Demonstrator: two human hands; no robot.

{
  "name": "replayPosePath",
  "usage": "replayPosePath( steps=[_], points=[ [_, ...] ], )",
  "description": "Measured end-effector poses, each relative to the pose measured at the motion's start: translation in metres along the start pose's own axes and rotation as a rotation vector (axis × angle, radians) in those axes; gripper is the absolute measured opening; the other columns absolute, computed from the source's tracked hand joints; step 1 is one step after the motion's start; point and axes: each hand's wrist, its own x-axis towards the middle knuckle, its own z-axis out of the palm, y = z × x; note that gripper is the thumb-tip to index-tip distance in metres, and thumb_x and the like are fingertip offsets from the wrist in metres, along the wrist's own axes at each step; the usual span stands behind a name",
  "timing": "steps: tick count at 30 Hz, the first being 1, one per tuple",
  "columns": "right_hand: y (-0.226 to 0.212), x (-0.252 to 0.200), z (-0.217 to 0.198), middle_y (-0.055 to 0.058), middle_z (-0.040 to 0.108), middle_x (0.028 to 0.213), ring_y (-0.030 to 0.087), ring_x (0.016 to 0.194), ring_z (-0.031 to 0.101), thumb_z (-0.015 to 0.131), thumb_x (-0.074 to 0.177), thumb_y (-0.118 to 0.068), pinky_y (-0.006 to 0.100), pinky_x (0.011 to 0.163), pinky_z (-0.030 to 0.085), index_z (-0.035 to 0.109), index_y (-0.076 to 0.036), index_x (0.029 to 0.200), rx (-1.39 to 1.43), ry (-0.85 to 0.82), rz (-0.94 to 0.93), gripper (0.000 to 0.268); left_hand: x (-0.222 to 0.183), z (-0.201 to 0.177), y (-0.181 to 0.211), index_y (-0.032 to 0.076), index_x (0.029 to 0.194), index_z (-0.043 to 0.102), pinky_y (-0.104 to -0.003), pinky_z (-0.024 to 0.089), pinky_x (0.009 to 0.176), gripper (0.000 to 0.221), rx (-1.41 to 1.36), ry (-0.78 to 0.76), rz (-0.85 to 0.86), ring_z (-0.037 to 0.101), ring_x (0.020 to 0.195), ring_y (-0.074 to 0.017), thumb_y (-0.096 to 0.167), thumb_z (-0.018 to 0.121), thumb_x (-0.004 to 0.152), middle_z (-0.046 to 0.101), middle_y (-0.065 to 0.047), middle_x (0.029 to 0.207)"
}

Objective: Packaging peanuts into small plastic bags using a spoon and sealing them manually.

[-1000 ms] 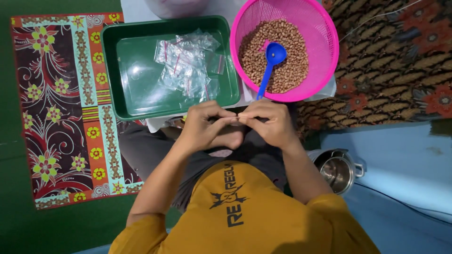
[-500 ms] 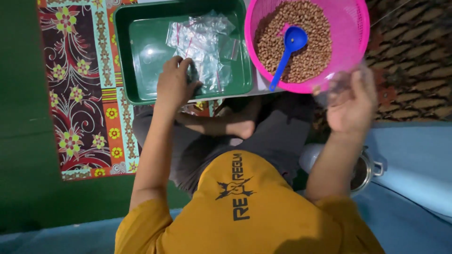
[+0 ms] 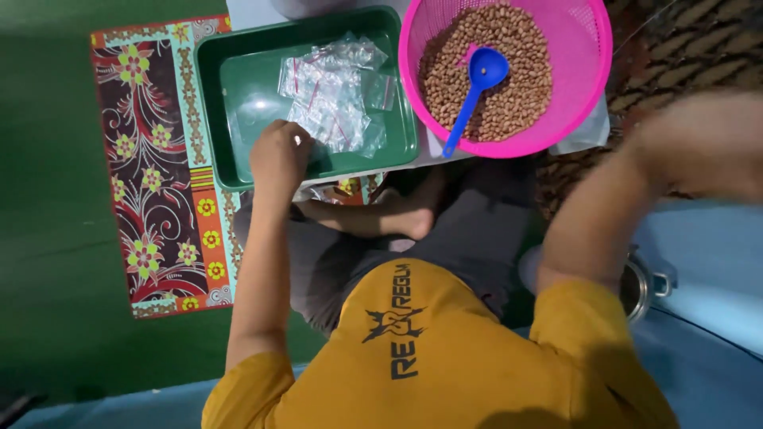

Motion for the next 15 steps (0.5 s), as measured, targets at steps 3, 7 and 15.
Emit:
replayPosePath(
  steps=[3,7,15],
  points=[
    [-0.082,-0.005,0.032,-0.004,0.061,0.064,0.012,0.049,0.051,0.060,0.084,-0.026,0.033,0.049,0.046,0.060,-0.021,0.073,-0.400,-0.394,-0.364,0.012,-0.009,-0.012,-0.003,0.012,0.087,0.074,-0.042,0.054,0.069,0.005,-0.040,0.024,-0.043,0.068,0.078,-0.0306,0.015,0.077,0.089,0.071,-0.005,0.087],
    [-0.220,0.015,-0.003,0.007,0.064,0.073,0.030,0.052,0.051,0.068,0.100,-0.017,0.043,0.052,0.044,0.068,-0.012,0.093,0.368,-0.883,-0.716,0.009,-0.030,-0.037,0.000,0.006,0.096,0.070,-0.047,0.056,0.068,0.008,-0.152,0.107,0.012,0.072,0.076,-0.0386,0.010,0.077,0.099,0.070,-0.016,0.079],
    [-0.268,0.009,-0.182,0.015,0.076,0.113,0.037,0.105,0.074,0.080,0.092,-0.010,0.043,0.093,0.057,0.077,-0.005,0.111,1.474,-1.659,0.079,0.019,-0.090,-0.038,0.025,0.004,0.101,0.073,-0.040,0.061,0.074,0.011,-0.604,0.111,-0.200,0.077,0.084,-0.0323,0.005,0.081,0.095,0.076,-0.016,0.088]
  ],
)
